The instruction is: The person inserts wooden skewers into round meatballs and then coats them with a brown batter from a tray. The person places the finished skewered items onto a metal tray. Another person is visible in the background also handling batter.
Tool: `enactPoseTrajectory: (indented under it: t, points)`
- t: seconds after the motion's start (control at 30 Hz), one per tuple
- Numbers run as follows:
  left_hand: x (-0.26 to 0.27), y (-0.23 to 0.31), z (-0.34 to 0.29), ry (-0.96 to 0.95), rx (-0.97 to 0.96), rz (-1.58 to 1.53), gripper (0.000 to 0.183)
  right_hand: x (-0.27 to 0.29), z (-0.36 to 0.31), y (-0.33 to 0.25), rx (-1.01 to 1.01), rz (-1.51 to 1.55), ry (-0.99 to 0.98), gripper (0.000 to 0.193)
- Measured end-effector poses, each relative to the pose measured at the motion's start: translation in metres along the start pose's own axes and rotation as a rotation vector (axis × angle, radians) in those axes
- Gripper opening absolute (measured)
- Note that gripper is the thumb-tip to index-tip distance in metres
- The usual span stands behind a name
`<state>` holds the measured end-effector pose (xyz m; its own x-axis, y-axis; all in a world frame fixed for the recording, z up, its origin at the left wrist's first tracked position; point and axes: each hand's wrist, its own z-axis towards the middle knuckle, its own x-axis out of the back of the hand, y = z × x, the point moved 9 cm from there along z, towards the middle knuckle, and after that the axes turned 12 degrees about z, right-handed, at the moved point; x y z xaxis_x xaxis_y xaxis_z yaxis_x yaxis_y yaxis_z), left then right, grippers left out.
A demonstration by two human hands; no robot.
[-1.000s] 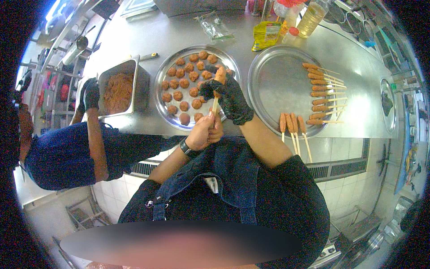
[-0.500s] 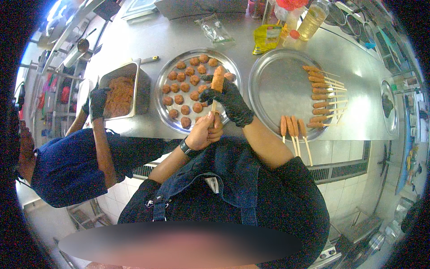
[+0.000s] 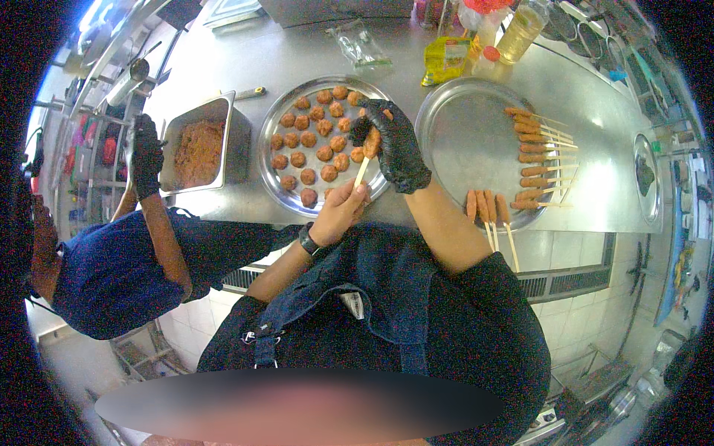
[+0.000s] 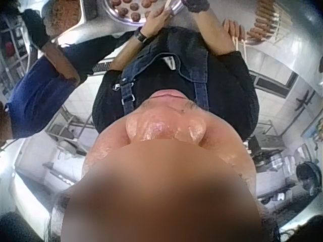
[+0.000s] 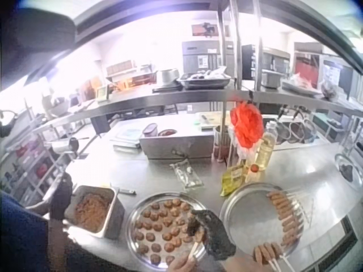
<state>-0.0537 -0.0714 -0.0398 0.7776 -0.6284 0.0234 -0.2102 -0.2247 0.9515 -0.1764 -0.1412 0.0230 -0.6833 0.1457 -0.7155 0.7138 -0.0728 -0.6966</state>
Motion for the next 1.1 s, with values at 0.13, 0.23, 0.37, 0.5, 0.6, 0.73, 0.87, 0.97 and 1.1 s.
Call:
enactPoseTrajectory:
  t: [0.13, 0.23, 0.37, 0.5, 0.6, 0.73, 0.87, 0.97, 1.1]
  points:
    - [-0.002, -0.004, -0.002, 0.008, -0.009, -0.047, 0.029, -0.006, -0.008, 0.002, 0.006, -0.019, -0.059, 0.036]
    - [-0.003, -0.007, -0.004, 0.021, 0.003, -0.122, 0.028, -0.001, -0.013, 0.007, 0.034, -0.091, -0.06, 0.039]
    - [-0.005, -0.009, -0.006, 0.018, 0.01, -0.157, 0.027, 0.006, -0.016, 0.021, 0.017, -0.098, -0.093, 0.041]
    - [-0.006, -0.01, -0.008, 0.009, 0.046, -0.197, 0.027, 0.017, -0.021, 0.03, 0.019, -0.101, -0.066, 0.044]
    - [-0.006, -0.007, -0.01, -0.001, 0.027, -0.184, 0.027, 0.022, -0.021, 0.035, -0.002, -0.138, -0.068, 0.043]
    - [-0.005, -0.013, -0.012, 0.023, 0.083, -0.269, 0.028, 0.028, -0.021, 0.045, -0.082, -0.289, -0.079, 0.042]
    - [-0.004, -0.016, -0.011, 0.019, 0.074, -0.141, 0.028, 0.039, -0.019, 0.035, -0.02, -0.003, -0.004, 0.035]
    - [-0.007, -0.018, -0.011, -0.012, 0.062, -0.093, 0.029, 0.041, -0.014, 0.025, 0.028, -0.235, -0.023, 0.03]
    - [-0.004, -0.021, -0.012, 0.005, 0.084, -0.06, 0.028, 0.042, -0.02, 0.036, -0.049, -0.186, -0.018, 0.025]
